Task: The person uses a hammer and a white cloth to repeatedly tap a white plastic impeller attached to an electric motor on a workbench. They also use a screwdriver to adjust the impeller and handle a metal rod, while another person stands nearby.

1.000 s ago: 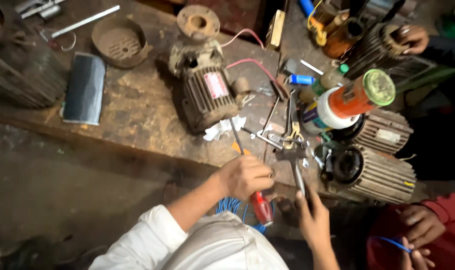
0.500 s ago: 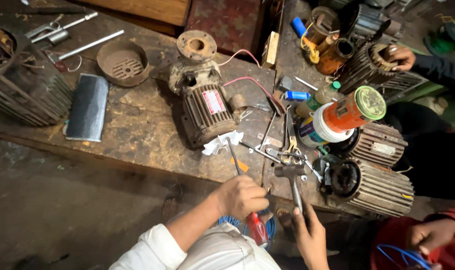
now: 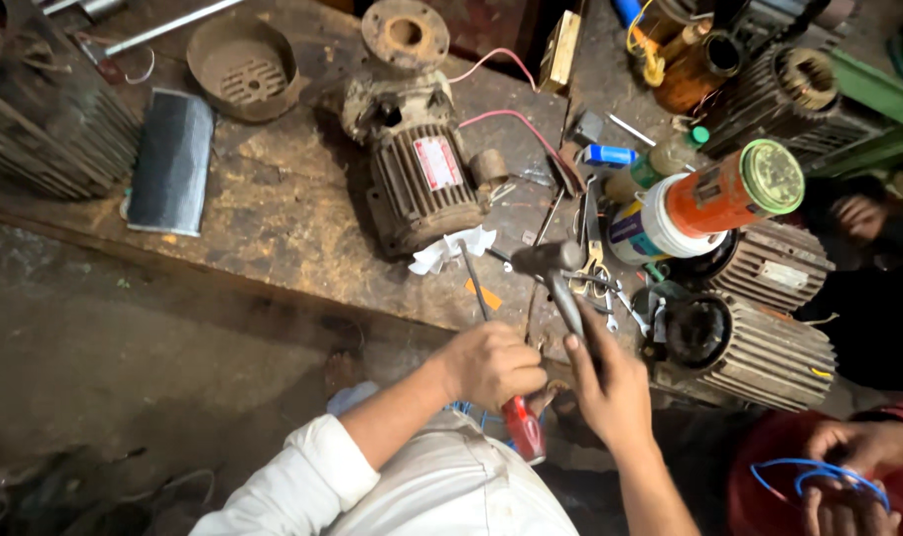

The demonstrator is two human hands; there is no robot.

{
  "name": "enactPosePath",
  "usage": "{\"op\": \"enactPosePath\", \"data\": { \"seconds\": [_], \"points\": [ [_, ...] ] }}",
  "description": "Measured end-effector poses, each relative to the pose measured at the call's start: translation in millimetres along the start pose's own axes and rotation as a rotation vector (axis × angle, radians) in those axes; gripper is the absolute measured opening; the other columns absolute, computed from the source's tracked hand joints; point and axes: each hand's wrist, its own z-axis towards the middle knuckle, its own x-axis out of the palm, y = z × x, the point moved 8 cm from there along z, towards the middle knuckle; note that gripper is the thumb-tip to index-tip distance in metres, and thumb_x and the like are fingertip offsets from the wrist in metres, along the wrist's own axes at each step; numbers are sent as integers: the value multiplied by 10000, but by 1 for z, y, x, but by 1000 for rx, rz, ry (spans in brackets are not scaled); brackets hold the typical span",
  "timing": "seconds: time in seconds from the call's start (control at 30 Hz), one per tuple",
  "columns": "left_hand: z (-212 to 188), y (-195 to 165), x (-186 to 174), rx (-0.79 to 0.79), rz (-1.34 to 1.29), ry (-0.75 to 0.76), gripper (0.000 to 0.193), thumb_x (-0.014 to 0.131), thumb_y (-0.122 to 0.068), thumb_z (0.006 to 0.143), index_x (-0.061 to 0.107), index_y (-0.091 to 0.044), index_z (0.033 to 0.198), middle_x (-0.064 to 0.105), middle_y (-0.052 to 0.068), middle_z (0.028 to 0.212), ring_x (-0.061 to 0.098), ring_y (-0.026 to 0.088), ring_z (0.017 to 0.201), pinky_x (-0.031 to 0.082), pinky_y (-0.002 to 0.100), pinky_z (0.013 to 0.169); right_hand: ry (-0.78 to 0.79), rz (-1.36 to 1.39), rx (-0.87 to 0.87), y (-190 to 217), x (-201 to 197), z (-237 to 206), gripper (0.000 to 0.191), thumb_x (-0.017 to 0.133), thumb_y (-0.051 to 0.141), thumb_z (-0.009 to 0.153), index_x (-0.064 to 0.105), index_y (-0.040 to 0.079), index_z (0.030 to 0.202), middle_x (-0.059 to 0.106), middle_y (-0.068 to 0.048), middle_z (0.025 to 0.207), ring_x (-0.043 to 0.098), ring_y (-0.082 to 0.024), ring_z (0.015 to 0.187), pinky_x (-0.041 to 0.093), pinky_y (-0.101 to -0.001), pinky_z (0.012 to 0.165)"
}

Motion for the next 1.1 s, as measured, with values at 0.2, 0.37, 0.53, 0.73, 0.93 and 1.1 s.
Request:
{"op": "enactPosePath", "data": {
  "seconds": [0.2,0.37,0.53,0.73,0.93,1.1],
  "points": [
    [-4,6,15,-29,-8,19,281,780,-293,803,572,-139,692,526,20,661,605,233,575,458,394,558,60,-32,-102,20,6,27,484,649,252,975,574,171,1446,691,-196,815,631,-281,575,529,-374,621],
    [-15,9,28,-22,56,76,183,757,-285,750,620,-167,715,559,-10,666,609,217,581,465,378,572,169,-102,-150,24,33,40,476,665,270,965,601,192,1430,696,-218,816,681,-359,686,526,-424,651],
    [-18,10,30,-2,3,51,202,744,-308,779,606,-175,715,547,-2,670,613,212,590,462,387,573,143,-57,-152,32,14,58,476,647,277,978,595,191,1444,699,-213,887,672,-334,717,540,-395,669],
    [-13,5,24,16,86,47,260,745,-312,761,550,-159,684,523,4,656,592,212,581,455,374,578,-145,97,-206,39,-38,63,475,592,272,1019,533,158,1476,695,-160,834,645,-237,707,529,-350,686],
    [-14,1,21,32,131,53,254,737,-296,748,531,-167,675,501,-13,662,582,198,594,446,361,588,246,-228,-196,17,32,64,532,658,328,956,552,211,1464,710,-210,861,703,-353,737,517,-420,662],
    [-10,4,15,42,69,56,292,754,-345,800,540,-166,715,493,-5,698,595,206,640,459,366,627,67,94,40,-5,3,63,510,594,308,984,539,210,1481,664,-158,724,600,-215,625,522,-350,646]
  ]
}}
